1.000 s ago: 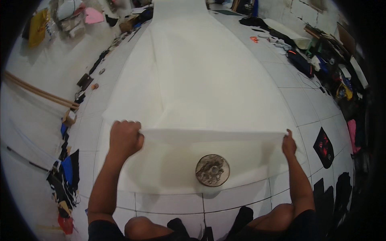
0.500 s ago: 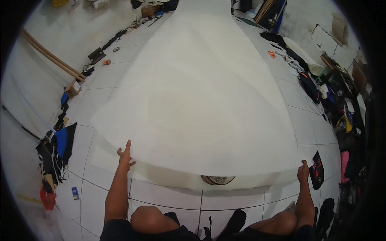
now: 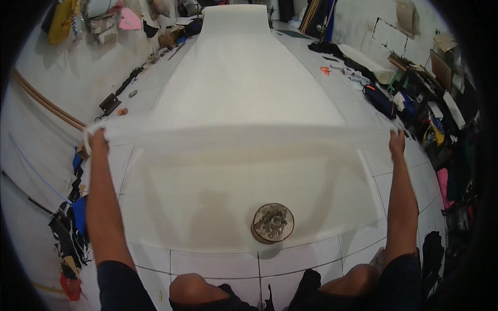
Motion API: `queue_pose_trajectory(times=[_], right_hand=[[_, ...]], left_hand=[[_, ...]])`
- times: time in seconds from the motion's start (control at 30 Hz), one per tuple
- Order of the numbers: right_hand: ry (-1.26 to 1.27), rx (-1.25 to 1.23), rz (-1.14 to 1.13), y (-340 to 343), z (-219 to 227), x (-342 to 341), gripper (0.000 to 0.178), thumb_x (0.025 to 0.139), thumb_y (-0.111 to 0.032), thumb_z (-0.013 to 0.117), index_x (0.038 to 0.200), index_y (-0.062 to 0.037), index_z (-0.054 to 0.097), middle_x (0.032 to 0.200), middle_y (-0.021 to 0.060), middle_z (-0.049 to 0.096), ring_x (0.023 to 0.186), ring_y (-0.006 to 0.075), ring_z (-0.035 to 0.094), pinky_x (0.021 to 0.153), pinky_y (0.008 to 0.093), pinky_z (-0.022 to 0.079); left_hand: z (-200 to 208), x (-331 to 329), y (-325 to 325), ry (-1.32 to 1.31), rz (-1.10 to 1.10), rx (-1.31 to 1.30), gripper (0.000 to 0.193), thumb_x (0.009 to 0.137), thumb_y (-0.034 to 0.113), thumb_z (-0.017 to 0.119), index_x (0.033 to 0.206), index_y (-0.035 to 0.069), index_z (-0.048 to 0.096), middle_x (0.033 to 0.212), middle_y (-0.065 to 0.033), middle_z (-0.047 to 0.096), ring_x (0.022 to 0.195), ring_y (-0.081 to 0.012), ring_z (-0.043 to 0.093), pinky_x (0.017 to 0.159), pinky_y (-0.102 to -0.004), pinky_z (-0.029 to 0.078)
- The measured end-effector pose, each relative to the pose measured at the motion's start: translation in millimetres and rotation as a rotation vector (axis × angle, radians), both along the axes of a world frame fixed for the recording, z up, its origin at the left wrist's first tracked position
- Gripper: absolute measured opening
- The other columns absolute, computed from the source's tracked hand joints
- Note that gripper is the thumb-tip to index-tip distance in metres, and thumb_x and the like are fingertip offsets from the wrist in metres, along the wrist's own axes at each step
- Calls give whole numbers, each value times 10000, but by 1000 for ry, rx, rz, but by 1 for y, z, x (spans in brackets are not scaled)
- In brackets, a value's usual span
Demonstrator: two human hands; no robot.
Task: The person unrolls a sheet of white foam, flattens it on the floor using a heavy metal object as a weight, and cuts a straight line through the foam using shears.
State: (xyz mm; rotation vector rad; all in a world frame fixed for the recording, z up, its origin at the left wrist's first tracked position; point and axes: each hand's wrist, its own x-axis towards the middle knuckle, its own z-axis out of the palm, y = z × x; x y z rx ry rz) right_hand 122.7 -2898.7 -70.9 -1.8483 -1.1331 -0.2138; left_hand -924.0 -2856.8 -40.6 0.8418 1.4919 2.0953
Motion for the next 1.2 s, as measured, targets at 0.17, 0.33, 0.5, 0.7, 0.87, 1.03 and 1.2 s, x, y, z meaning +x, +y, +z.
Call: queue_pose_trajectory(times=[0.17, 0.33, 0.5, 0.7, 0.87, 1.03, 1.2], right_hand=[[-152, 121, -85, 37, 123, 6, 469, 870, -320, 536, 1214, -3, 496, 1208, 238, 546, 1140, 398, 501, 930, 425, 391], [-406, 430, -109, -14, 116, -18, 457, 934, -352, 478, 1198, 20, 499, 1145, 220, 563, 1093, 359, 524, 938, 395, 393], [-756, -38, -9, -143, -78, 24, 395, 907, -104, 509, 1281, 0, 438, 1354, 177, 431, 1275, 338, 374, 1049, 432, 296], [-306, -382, 175, -212, -168, -18, 362, 817, 12, 523, 1174, 22, 461, 1199, 177, 483, 1165, 341, 432, 1005, 418, 332], [-314, -455, 245, -228, -185, -19, 434, 800, -11, 542, 1218, 21, 429, 1060, 177, 501, 1069, 342, 464, 947, 417, 372], [-295, -619, 296, -242, -201, -20, 269, 772, -25, 561, 1020, 28, 469, 1009, 199, 490, 963, 358, 476, 864, 430, 394], [-154, -876, 232, -234, -205, -26, 183, 755, -126, 585, 841, 29, 536, 982, 213, 531, 918, 372, 517, 797, 445, 438]], left_hand=[[125, 15, -14, 101, 37, 178, 522, 755, 0, 623, 1239, 11, 429, 1049, -126, 569, 904, -268, 592, 762, -378, 524], [118, 38, -88, 409, 137, 290, 578, 809, 54, 637, 1324, 20, 375, 1202, -174, 536, 1029, -270, 575, 855, -369, 501], [-71, 43, -189, 474, 388, -31, 611, 827, 40, 608, 1365, -11, 323, 1312, -150, 464, 1114, -267, 509, 940, -348, 422], [-233, 109, -247, 72, 302, -319, 584, 796, -75, 547, 1338, -8, 341, 1276, -148, 482, 1103, -257, 517, 964, -352, 412], [-249, 116, -262, 54, 316, -422, 590, 811, -54, 542, 1353, -23, 310, 1295, -159, 474, 1125, -266, 512, 966, -347, 404], [-262, 121, -268, 102, 291, -415, 648, 789, -32, 551, 1377, -4, 278, 1306, -159, 459, 1147, -272, 490, 987, -348, 379], [-268, 124, -280, 116, 313, -533, 673, 795, -27, 546, 1397, -4, 247, 1346, -165, 421, 1182, -277, 464, 1001, -350, 364]])
